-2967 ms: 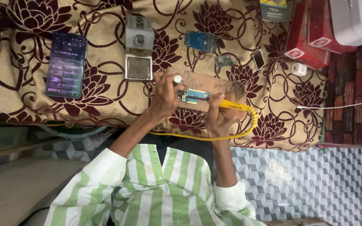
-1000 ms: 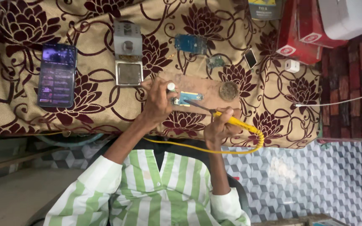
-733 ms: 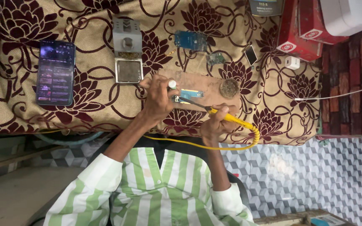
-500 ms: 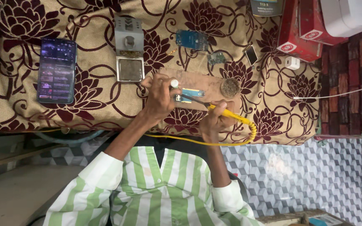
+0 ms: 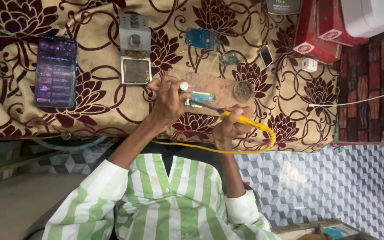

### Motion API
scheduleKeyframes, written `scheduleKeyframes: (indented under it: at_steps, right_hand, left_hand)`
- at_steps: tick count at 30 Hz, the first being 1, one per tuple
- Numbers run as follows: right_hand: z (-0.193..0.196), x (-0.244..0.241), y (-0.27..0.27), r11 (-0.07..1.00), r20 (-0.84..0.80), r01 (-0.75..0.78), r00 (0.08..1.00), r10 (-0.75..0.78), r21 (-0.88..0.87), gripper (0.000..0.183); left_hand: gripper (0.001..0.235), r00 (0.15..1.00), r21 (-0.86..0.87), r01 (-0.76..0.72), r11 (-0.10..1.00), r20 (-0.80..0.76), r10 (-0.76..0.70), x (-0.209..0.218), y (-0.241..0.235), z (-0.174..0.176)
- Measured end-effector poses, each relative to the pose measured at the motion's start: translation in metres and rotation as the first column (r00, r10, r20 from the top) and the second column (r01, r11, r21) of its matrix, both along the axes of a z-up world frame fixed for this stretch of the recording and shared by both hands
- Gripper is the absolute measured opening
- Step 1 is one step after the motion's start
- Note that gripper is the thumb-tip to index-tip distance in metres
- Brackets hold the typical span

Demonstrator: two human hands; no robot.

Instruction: The person uses a soldering iron and solder wire to apply solder to a small blue circuit board. They repeatedly heat the board and feed solder to create joints while holding the board steady with their left hand.

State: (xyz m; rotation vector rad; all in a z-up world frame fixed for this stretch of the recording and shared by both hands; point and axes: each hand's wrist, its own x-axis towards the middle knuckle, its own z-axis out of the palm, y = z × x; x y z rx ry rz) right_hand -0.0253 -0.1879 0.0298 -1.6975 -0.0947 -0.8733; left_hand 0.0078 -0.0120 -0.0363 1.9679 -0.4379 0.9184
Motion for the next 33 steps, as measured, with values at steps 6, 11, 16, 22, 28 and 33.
scheduleKeyframes:
  at_steps: [6, 11, 16, 22, 28, 33]
  right_hand:
    - [0.001, 0.002, -0.002, 0.992, 0.057, 0.054, 0.997, -0.047, -0.114, 0.042]
    - [-0.001, 0.003, -0.003, 0.995, 0.074, 0.040, 0.997, -0.033, -0.090, 0.042]
    - [-0.003, 0.001, -0.004, 0.996, -0.024, 0.070, 0.997, -0.071, -0.063, 0.042]
    - [0.000, 0.001, -0.003, 0.996, -0.042, 0.059, 0.997, -0.061, -0.065, 0.044]
    - [0.008, 0.005, -0.003, 0.994, 0.063, 0.045, 0.997, -0.039, -0.100, 0.046]
    - [0.005, 0.004, -0.002, 0.996, 0.030, 0.024, 0.999, -0.021, -0.083, 0.045]
  left_hand:
    - [0.035, 0.997, 0.043, -0.048, 0.998, 0.060, 0.045, -0.004, 0.003, 0.002]
    - [0.037, 0.997, 0.078, -0.068, 0.995, 0.032, 0.066, -0.007, 0.004, 0.012]
    - [0.034, 1.000, 0.044, -0.024, 0.999, 0.006, 0.023, -0.010, 0.006, 0.017]
    - [0.035, 0.998, 0.062, -0.053, 0.997, 0.025, 0.052, -0.011, 0.006, 0.017]
    - [0.030, 0.998, 0.085, -0.056, 0.995, 0.040, 0.053, -0.004, 0.002, 0.001]
    - [0.031, 0.994, 0.082, -0.083, 0.993, 0.083, 0.076, -0.001, 0.002, -0.002]
